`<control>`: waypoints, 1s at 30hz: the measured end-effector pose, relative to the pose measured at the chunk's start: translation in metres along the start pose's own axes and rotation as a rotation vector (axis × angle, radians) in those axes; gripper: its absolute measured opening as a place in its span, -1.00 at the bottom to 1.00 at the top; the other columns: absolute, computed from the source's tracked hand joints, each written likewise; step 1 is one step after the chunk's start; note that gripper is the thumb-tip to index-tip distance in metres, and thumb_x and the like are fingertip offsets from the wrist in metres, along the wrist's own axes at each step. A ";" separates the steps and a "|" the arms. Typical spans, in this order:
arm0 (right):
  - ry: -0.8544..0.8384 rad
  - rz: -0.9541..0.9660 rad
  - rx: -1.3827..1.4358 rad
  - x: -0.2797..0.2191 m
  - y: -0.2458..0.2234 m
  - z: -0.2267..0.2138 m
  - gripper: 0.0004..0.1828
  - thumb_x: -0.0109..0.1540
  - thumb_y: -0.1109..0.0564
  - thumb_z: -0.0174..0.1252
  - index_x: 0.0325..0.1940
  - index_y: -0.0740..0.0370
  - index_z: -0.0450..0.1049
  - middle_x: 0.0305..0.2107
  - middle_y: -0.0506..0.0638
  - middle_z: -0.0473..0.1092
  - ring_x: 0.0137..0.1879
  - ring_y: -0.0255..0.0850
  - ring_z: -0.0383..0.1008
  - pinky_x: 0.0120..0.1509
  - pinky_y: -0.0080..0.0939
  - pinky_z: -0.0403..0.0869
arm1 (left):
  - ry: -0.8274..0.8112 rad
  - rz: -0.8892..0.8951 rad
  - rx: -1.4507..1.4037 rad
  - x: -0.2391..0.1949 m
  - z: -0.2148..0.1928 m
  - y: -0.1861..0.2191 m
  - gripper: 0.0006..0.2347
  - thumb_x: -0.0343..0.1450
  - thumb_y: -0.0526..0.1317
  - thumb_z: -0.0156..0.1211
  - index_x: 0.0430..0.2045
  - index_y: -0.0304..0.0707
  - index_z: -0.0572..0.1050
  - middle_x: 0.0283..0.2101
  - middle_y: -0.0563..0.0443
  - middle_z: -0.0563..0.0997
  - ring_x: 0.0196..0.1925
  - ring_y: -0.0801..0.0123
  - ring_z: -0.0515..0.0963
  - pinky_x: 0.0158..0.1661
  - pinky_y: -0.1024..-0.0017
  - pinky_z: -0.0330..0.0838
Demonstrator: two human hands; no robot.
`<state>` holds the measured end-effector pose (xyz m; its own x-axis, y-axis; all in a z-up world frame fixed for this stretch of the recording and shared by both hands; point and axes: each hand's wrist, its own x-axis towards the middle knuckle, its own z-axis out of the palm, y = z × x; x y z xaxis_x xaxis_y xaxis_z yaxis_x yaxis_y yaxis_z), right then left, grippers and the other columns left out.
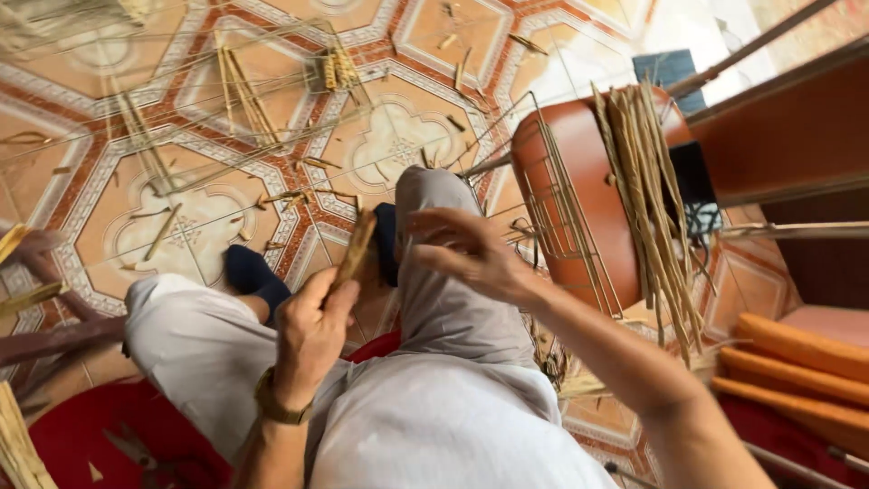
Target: The person sits on the floor weaving thin bamboo strips around rectangular wire frames, threading and folding the strips by hand to bind the frame joints. They occasionally use scissors to trim the strips and continue weaving new strips onto the frames.
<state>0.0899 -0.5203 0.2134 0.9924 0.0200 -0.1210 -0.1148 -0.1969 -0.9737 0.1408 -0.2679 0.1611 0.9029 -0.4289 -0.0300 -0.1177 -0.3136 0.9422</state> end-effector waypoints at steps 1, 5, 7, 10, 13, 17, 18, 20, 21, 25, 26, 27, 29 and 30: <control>0.008 0.000 0.004 -0.020 0.007 -0.014 -0.50 0.29 -0.02 0.22 0.24 0.25 0.39 0.05 0.02 0.47 0.12 -0.15 0.55 0.21 -0.12 0.57 | -0.008 0.003 0.004 -0.007 -0.007 -0.005 -0.81 0.45 -0.25 0.22 -0.12 -0.33 0.59 -0.53 0.05 0.62 -0.57 0.45 0.59 -0.53 0.45 0.44; 0.490 -0.220 -0.514 -0.077 0.025 -0.075 -0.83 0.30 0.24 0.28 -0.02 0.27 0.56 -0.15 0.05 0.57 -0.09 -0.20 0.65 -0.02 -0.29 0.64 | 0.099 -0.205 -0.051 -0.032 -0.045 -0.034 -0.81 0.44 -0.24 0.23 -0.15 -0.37 0.59 -0.48 0.04 0.63 -0.52 0.53 0.56 -0.48 0.51 0.46; 0.639 -0.413 -0.734 -0.099 0.033 -0.099 -0.84 0.31 0.31 0.30 -0.03 0.25 0.57 -0.16 0.01 0.56 -0.13 -0.22 0.63 -0.09 -0.32 0.61 | 0.137 -0.255 -0.071 -0.047 -0.059 -0.046 -0.80 0.45 -0.24 0.23 -0.13 -0.39 0.59 -0.46 0.03 0.62 -0.49 0.54 0.55 -0.45 0.53 0.45; 0.694 -0.257 -0.801 -0.121 0.041 -0.111 -0.84 0.34 0.28 0.33 0.00 0.17 0.58 -0.14 0.01 0.55 -0.12 -0.24 0.61 -0.11 -0.34 0.61 | 0.193 -0.333 -0.052 -0.062 -0.069 -0.051 -0.78 0.49 -0.22 0.22 -0.10 -0.41 0.59 -0.44 0.02 0.60 -0.47 0.52 0.52 -0.41 0.53 0.41; 0.679 -0.197 -1.003 -0.111 0.046 -0.107 -0.83 0.32 0.14 0.38 -0.02 0.08 0.58 -0.14 0.03 0.51 -0.11 -0.21 0.58 -0.14 -0.26 0.57 | 0.238 -0.365 -0.051 -0.060 -0.061 -0.058 -0.77 0.48 -0.20 0.22 -0.12 -0.41 0.59 -0.43 0.04 0.61 -0.49 0.50 0.54 -0.42 0.52 0.42; 0.594 -0.078 -1.379 -0.104 0.067 -0.099 -0.73 0.25 -0.06 0.36 0.00 -0.02 0.59 -0.20 0.00 0.47 -0.13 -0.12 0.48 -0.32 -0.12 0.42 | 0.197 -0.327 -0.088 -0.060 -0.048 -0.064 -0.76 0.46 -0.18 0.23 -0.11 -0.38 0.59 -0.45 0.06 0.61 -0.49 0.51 0.55 -0.42 0.52 0.43; 0.579 -0.010 -1.446 -0.102 0.072 -0.097 -0.70 0.26 -0.10 0.33 0.03 -0.04 0.58 -0.19 -0.02 0.45 -0.11 -0.10 0.46 -0.33 -0.09 0.38 | 0.181 -0.302 -0.094 -0.059 -0.045 -0.063 -0.75 0.46 -0.17 0.24 -0.11 -0.37 0.58 -0.46 0.07 0.60 -0.48 0.52 0.55 -0.42 0.52 0.44; 0.594 0.015 -1.446 -0.102 0.074 -0.093 -0.71 0.27 -0.08 0.32 0.04 -0.04 0.58 -0.17 -0.02 0.44 -0.08 -0.10 0.46 -0.29 -0.06 0.39 | 0.178 -0.298 -0.090 -0.057 -0.046 -0.060 -0.75 0.46 -0.16 0.24 -0.10 -0.37 0.58 -0.46 0.07 0.60 -0.49 0.52 0.55 -0.42 0.52 0.44; 0.612 0.042 -1.446 -0.102 0.076 -0.092 -0.72 0.29 -0.07 0.31 0.06 -0.04 0.57 -0.15 -0.03 0.43 -0.05 -0.09 0.45 -0.25 -0.04 0.39 | 0.172 -0.294 -0.086 -0.056 -0.046 -0.058 -0.74 0.45 -0.16 0.24 -0.10 -0.37 0.58 -0.47 0.07 0.60 -0.49 0.51 0.55 -0.42 0.51 0.44; 0.647 0.026 -1.409 -0.102 0.079 -0.087 -0.69 0.29 -0.02 0.31 0.10 0.03 0.58 -0.12 0.03 0.42 -0.02 -0.05 0.44 -0.17 -0.02 0.41 | 0.180 -0.306 -0.085 -0.055 -0.049 -0.061 -0.73 0.45 -0.15 0.25 -0.09 -0.37 0.58 -0.47 0.07 0.61 -0.50 0.51 0.55 -0.44 0.50 0.44; 0.671 0.007 -1.380 -0.100 0.078 -0.086 -0.68 0.29 -0.01 0.31 0.10 0.07 0.58 -0.11 0.07 0.41 0.00 -0.02 0.43 -0.09 0.00 0.43 | 0.185 -0.313 -0.096 -0.054 -0.049 -0.064 -0.73 0.45 -0.14 0.25 -0.09 -0.37 0.58 -0.46 0.07 0.61 -0.50 0.51 0.56 -0.44 0.50 0.44; 0.695 -0.009 -1.351 -0.100 0.076 -0.084 -0.67 0.28 0.00 0.31 0.11 0.10 0.58 -0.10 0.10 0.40 0.02 0.00 0.42 -0.01 0.02 0.44 | 0.186 -0.321 -0.107 -0.054 -0.049 -0.066 -0.72 0.45 -0.14 0.25 -0.10 -0.37 0.58 -0.46 0.07 0.61 -0.50 0.51 0.56 -0.44 0.50 0.43; 0.733 0.017 -1.325 -0.096 0.073 -0.081 -0.69 0.29 0.01 0.31 0.08 0.10 0.59 -0.11 0.10 0.40 0.03 0.01 0.42 0.01 0.03 0.43 | 0.183 -0.325 -0.114 -0.055 -0.049 -0.071 -0.73 0.45 -0.14 0.25 -0.10 -0.38 0.58 -0.46 0.07 0.62 -0.50 0.51 0.56 -0.44 0.50 0.43; 0.769 0.041 -1.298 -0.094 0.072 -0.080 -0.72 0.29 0.01 0.30 0.06 0.11 0.60 -0.12 0.10 0.41 0.03 0.02 0.42 0.04 0.04 0.42 | 0.182 -0.330 -0.121 -0.055 -0.049 -0.074 -0.73 0.45 -0.14 0.25 -0.11 -0.38 0.59 -0.46 0.06 0.62 -0.50 0.51 0.56 -0.44 0.50 0.43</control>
<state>-0.0084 -0.6147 0.1702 0.8171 -0.4293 0.3847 -0.4335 -0.8975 -0.0808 0.1200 -0.1795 0.1096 0.9441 -0.1608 -0.2879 0.2304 -0.3029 0.9247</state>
